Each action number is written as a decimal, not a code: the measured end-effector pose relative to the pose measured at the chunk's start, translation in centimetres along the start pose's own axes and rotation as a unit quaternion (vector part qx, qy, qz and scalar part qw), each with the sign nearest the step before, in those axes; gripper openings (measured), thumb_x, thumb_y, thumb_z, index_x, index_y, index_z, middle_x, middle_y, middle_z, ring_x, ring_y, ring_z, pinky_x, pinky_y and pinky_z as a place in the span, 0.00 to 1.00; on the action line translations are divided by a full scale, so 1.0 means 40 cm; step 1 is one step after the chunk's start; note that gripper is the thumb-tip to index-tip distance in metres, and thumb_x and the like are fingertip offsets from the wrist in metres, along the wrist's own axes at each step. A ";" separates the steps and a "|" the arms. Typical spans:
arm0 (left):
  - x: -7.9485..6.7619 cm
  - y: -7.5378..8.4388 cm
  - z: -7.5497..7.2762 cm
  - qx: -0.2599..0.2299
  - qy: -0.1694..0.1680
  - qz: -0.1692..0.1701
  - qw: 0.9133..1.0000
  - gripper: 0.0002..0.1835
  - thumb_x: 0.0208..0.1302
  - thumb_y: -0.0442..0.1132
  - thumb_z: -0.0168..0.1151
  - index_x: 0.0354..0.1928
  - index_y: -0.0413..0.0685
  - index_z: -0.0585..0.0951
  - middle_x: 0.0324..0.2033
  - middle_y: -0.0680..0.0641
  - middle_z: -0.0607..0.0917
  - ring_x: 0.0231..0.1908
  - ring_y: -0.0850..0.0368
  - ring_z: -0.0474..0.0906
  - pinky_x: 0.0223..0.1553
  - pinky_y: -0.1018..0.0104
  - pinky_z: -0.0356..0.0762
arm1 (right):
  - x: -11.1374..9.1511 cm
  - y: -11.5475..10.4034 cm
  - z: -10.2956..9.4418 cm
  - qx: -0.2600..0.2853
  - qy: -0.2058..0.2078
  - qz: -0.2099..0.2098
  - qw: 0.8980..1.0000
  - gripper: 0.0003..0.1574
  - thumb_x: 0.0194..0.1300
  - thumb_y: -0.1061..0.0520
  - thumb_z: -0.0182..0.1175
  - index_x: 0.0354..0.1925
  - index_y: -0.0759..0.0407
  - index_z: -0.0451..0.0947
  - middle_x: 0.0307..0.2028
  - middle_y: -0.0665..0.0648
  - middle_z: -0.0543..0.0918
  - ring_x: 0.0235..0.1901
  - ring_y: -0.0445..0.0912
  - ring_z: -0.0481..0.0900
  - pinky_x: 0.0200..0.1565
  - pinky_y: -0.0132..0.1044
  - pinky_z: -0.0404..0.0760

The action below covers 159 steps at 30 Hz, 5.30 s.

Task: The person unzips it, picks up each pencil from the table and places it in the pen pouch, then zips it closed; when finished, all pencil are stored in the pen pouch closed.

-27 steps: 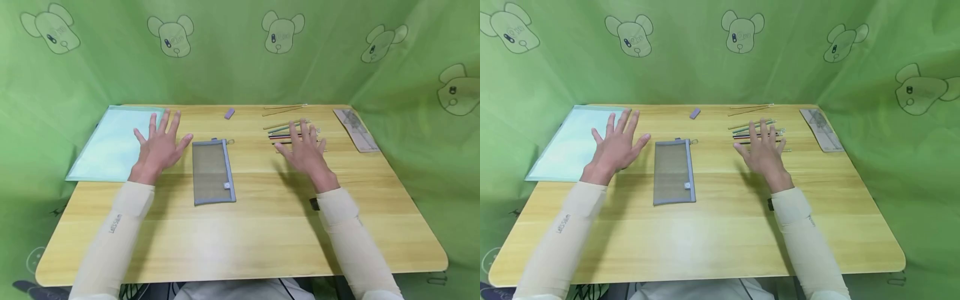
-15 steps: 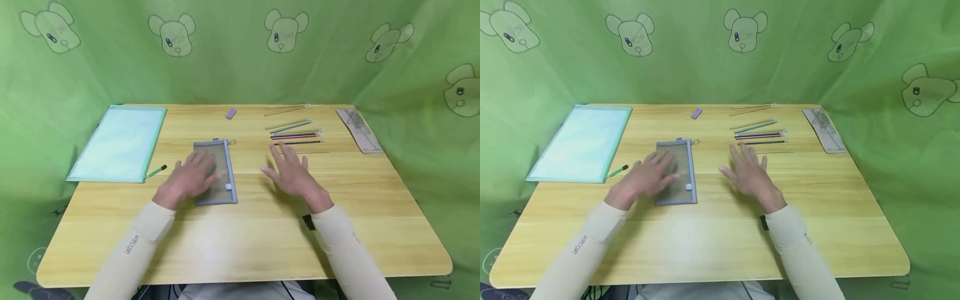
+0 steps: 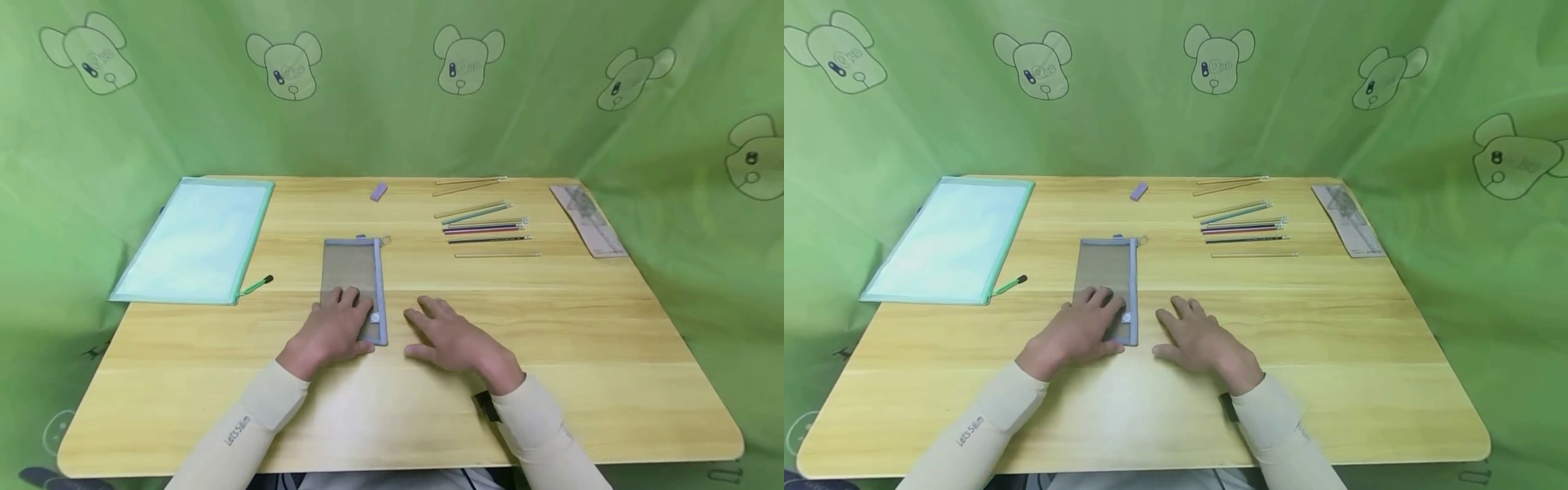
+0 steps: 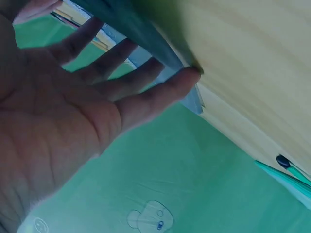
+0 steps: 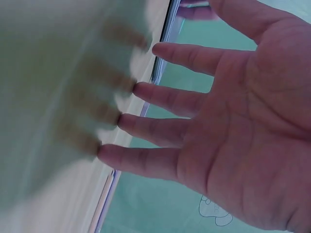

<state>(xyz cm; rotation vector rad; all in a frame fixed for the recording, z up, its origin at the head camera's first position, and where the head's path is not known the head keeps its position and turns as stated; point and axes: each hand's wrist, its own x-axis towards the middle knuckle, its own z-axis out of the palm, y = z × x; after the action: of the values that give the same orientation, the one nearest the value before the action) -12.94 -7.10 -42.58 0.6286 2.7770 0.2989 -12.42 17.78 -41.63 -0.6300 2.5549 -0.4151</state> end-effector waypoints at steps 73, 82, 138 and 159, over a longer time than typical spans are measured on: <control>-0.073 -0.156 -0.044 -0.486 0.388 0.008 0.783 0.13 0.86 0.35 0.47 0.53 0.29 0.76 0.24 0.50 0.64 0.24 0.65 0.59 0.28 0.74 0.63 | -0.008 0.072 -0.065 0.423 0.162 -0.056 0.890 0.15 0.78 0.67 0.59 0.58 0.74 0.77 0.53 0.72 0.82 0.48 0.46 0.89 0.53 0.46 0.92; -0.066 -0.163 -0.029 -0.489 0.315 -0.018 0.813 0.17 0.88 0.40 0.46 0.59 0.31 0.75 0.50 0.37 0.83 0.50 0.50 0.81 0.53 0.68 0.79 | 0.012 0.076 -0.058 0.348 0.245 -0.001 0.905 0.14 0.76 0.65 0.63 0.57 0.68 0.84 0.52 0.68 0.86 0.51 0.54 0.87 0.53 0.42 0.92; 0.153 0.171 -0.150 -0.307 0.163 0.062 0.935 0.07 0.71 0.35 0.71 0.48 0.44 0.89 0.37 0.46 0.94 0.38 0.56 0.91 0.41 0.70 0.88 | 0.000 0.065 -0.050 0.210 0.375 -0.011 0.903 0.11 0.73 0.61 0.69 0.53 0.59 0.86 0.37 0.58 0.84 0.35 0.48 0.84 0.39 0.27 0.84; 0.137 0.128 -0.094 -0.217 0.241 0.049 0.945 0.08 0.69 0.28 0.65 0.44 0.36 0.90 0.34 0.43 0.93 0.23 0.62 0.79 0.22 0.79 0.74 | 0.017 0.075 -0.035 0.061 0.414 -0.094 0.904 0.05 0.70 0.63 0.72 0.43 0.63 0.90 0.35 0.56 0.88 0.34 0.48 0.88 0.37 0.43 0.90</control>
<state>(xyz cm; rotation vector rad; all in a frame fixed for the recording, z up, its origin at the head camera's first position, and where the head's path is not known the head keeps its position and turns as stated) -16.86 -0.65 -38.92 0.6433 2.9638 1.1919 -14.73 20.21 -41.86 -0.7733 3.2172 -1.1006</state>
